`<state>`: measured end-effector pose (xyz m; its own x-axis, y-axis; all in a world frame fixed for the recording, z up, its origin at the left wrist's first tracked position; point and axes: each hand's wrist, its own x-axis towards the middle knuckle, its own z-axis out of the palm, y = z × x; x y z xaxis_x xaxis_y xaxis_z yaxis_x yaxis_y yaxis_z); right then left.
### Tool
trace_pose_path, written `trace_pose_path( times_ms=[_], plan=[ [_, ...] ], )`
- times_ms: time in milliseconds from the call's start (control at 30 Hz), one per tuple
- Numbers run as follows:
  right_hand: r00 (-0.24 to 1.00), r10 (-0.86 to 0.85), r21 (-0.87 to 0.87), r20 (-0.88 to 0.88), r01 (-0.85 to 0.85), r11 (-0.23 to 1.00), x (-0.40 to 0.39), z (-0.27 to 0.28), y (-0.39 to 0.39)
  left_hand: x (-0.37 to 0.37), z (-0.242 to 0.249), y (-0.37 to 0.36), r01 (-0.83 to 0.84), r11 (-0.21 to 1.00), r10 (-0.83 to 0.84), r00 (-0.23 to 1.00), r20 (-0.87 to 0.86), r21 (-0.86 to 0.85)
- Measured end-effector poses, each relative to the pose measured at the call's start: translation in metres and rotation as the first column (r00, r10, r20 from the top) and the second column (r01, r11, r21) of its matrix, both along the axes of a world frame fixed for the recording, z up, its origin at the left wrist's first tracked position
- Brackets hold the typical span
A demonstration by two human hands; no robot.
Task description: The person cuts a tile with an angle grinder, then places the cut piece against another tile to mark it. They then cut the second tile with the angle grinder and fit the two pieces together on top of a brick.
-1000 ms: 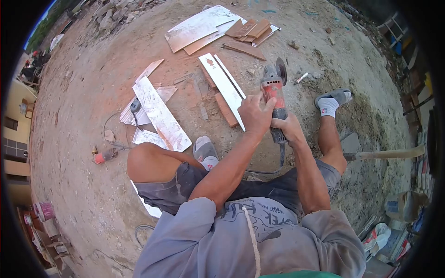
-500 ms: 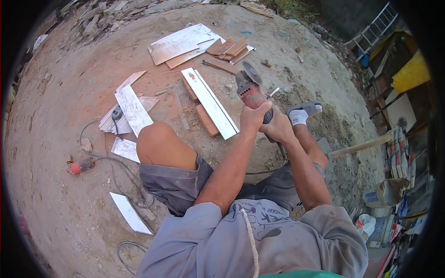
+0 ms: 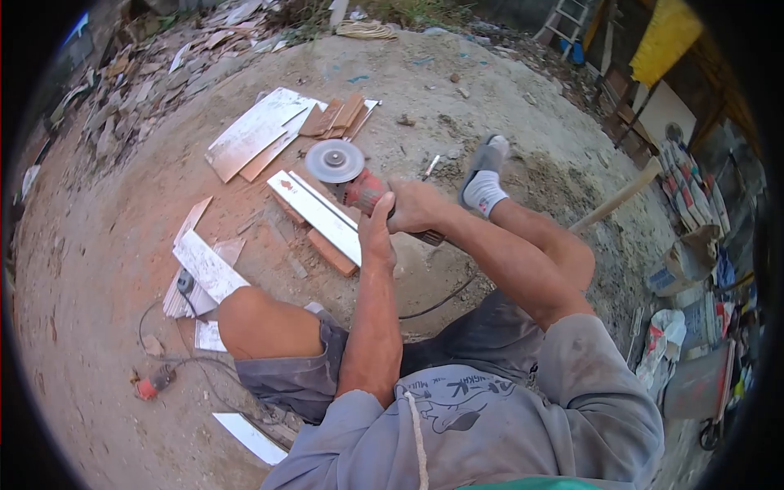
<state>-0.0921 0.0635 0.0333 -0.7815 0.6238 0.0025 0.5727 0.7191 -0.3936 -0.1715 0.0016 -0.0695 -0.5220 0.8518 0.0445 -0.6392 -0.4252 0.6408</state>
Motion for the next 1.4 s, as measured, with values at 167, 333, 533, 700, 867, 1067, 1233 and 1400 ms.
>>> trace_pose_path(
  times_ms=[167, 333, 533, 700, 867, 1067, 1233, 1400],
  plan=[
    [0.996, 0.083, 0.045, -0.014, -0.083, 0.996, -0.007, 0.018, 0.029, -0.005, 0.021, 0.007, 0.026, 1.000, -0.025, 0.995, -0.098, 0.005],
    [0.982, 0.181, 0.105, 0.045, -0.185, 0.977, -0.015, 0.066, 0.057, -0.004, 0.035, 0.003, 0.072, 0.995, -0.091, 0.954, -0.285, -0.076],
    [0.964, 0.148, 0.153, 0.222, -0.184, 0.971, -0.012, 0.049, 0.108, -0.014, -0.002, -0.011, -0.006, 0.882, -0.233, 0.864, -0.446, -0.471],
    [0.965, 0.054, 0.159, 0.256, -0.097, 0.983, 0.016, -0.013, 0.166, -0.058, -0.021, -0.045, -0.212, 0.793, -0.029, 0.924, -0.382, -0.571],
    [0.951, -0.158, -0.076, 0.266, 0.184, 0.980, 0.038, -0.111, 0.187, -0.075, -0.045, -0.084, -0.315, 0.650, 0.031, 0.920, -0.391, -0.691],
    [0.894, -0.341, -0.205, 0.289, 0.406, 0.891, 0.055, -0.216, 0.186, -0.074, -0.075, -0.094, -0.369, 0.514, 0.051, 0.914, -0.402, -0.775],
    [0.876, -0.454, -0.245, 0.162, 0.481, 0.842, 0.045, -0.264, 0.197, -0.075, -0.119, -0.098, -0.500, 0.439, -0.020, 0.825, -0.565, -0.746],
    [0.854, -0.493, -0.139, 0.166, 0.515, 0.846, 0.030, -0.283, 0.222, -0.074, -0.138, -0.096, -0.567, 0.275, -0.085, 0.790, -0.608, -0.776]
  ],
)
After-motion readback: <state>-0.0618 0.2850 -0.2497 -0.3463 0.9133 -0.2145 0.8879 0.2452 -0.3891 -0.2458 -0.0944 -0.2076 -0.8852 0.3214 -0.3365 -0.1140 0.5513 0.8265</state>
